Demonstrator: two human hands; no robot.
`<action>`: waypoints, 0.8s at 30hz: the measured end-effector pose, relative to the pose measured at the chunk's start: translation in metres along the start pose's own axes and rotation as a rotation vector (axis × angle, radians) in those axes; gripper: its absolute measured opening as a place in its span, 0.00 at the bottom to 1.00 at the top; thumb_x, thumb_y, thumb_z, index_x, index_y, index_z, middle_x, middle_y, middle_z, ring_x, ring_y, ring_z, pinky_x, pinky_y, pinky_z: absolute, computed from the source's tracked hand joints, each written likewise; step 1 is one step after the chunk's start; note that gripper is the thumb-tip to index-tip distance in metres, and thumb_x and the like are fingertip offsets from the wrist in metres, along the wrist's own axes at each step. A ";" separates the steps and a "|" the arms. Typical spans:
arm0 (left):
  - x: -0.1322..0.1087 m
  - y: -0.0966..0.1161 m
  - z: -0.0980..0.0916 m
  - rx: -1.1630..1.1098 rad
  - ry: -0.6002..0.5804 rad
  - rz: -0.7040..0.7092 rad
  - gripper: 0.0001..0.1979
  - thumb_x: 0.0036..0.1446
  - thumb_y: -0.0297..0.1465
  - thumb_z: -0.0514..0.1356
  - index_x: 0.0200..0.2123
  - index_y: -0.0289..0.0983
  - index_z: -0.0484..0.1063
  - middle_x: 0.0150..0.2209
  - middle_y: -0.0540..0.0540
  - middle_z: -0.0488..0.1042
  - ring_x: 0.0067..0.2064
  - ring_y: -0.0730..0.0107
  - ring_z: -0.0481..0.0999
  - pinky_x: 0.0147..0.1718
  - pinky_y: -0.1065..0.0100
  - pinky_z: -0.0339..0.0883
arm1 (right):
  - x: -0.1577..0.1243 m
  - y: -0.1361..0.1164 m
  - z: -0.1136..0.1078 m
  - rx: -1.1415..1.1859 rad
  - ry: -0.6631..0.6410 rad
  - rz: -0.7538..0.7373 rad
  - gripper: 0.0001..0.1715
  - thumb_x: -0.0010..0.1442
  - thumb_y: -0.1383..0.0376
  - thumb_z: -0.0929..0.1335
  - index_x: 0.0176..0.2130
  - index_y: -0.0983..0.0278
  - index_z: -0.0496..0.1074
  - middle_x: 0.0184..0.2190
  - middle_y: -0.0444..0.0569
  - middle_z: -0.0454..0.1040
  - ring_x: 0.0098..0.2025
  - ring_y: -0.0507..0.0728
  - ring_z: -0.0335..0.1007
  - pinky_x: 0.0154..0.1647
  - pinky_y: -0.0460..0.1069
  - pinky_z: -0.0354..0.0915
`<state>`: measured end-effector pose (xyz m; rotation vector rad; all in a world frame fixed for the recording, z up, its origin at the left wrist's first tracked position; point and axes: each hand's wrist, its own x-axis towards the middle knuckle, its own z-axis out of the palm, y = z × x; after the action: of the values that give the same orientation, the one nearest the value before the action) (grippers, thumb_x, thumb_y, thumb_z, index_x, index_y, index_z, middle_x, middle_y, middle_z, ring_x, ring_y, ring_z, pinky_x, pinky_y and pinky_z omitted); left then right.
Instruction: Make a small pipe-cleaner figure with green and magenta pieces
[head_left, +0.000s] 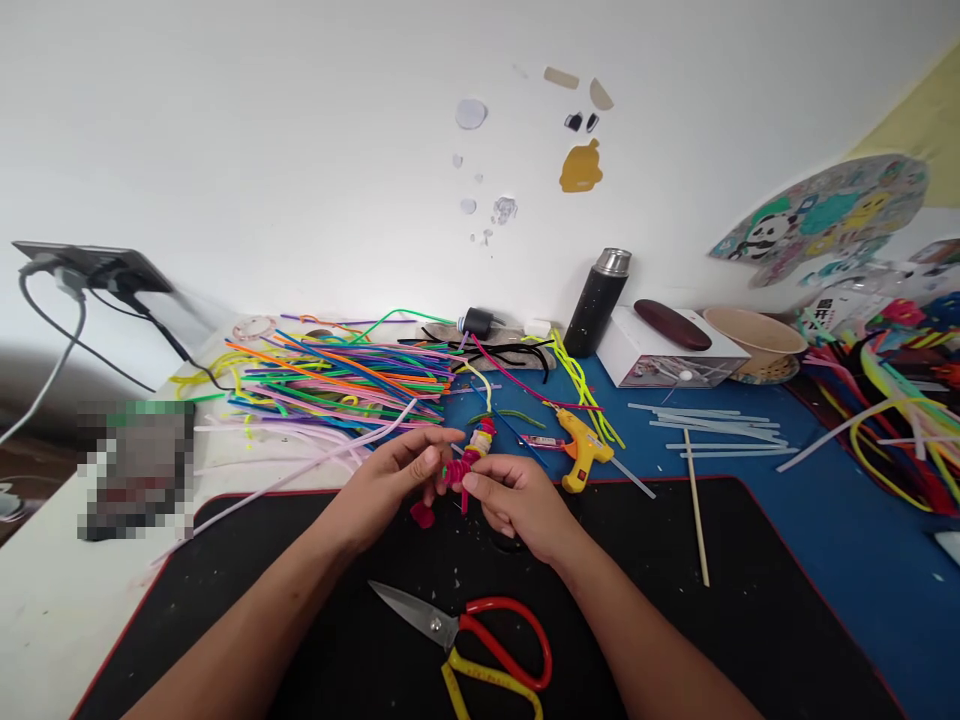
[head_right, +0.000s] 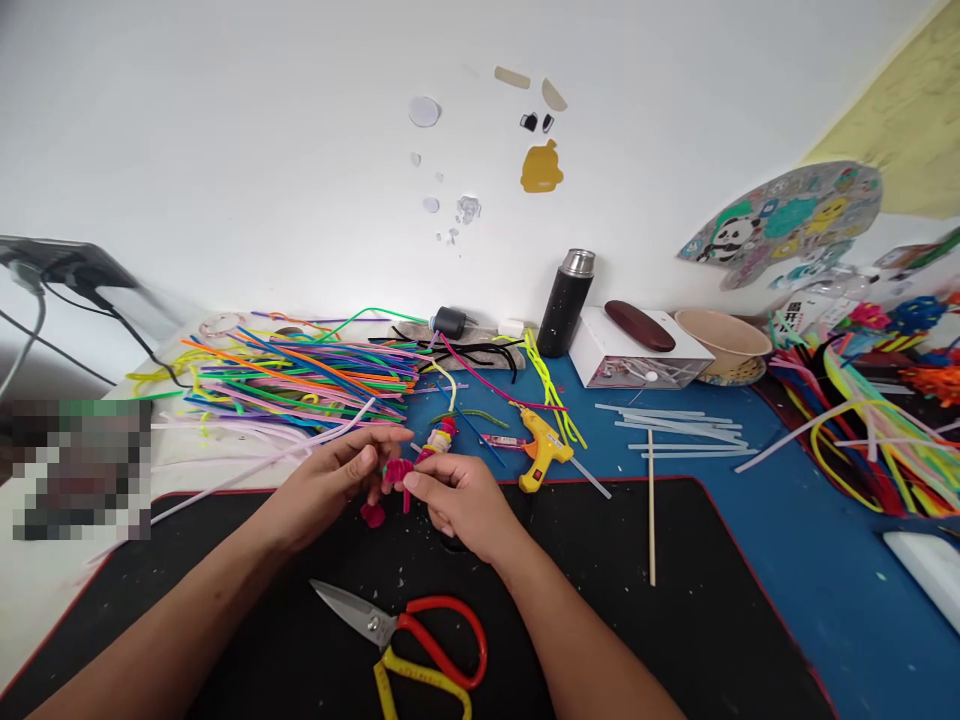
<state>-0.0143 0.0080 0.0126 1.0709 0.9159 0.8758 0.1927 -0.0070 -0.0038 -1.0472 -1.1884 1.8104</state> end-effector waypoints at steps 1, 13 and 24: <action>0.000 -0.001 -0.001 -0.027 -0.023 -0.013 0.32 0.55 0.53 0.72 0.55 0.39 0.80 0.34 0.46 0.76 0.31 0.68 0.74 0.27 0.70 0.68 | -0.001 0.000 0.000 0.021 -0.024 0.015 0.26 0.59 0.45 0.77 0.38 0.65 0.79 0.13 0.31 0.55 0.14 0.46 0.47 0.17 0.45 0.43; -0.003 -0.009 -0.006 -0.041 -0.226 -0.049 0.22 0.60 0.48 0.72 0.51 0.41 0.84 0.35 0.46 0.75 0.32 0.71 0.71 0.29 0.71 0.60 | -0.004 -0.003 0.001 0.235 -0.116 0.090 0.23 0.56 0.50 0.80 0.35 0.66 0.78 0.14 0.31 0.55 0.14 0.44 0.46 0.18 0.45 0.40; -0.002 -0.005 -0.001 0.015 -0.122 0.009 0.18 0.58 0.47 0.72 0.36 0.38 0.79 0.42 0.44 0.77 0.35 0.68 0.74 0.31 0.70 0.68 | -0.001 0.008 0.000 -0.018 -0.122 0.043 0.28 0.62 0.43 0.76 0.37 0.66 0.78 0.15 0.34 0.62 0.15 0.46 0.52 0.18 0.44 0.47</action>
<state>-0.0148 0.0051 0.0076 1.1298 0.8175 0.8031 0.1917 -0.0106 -0.0110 -0.9907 -1.2653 1.9238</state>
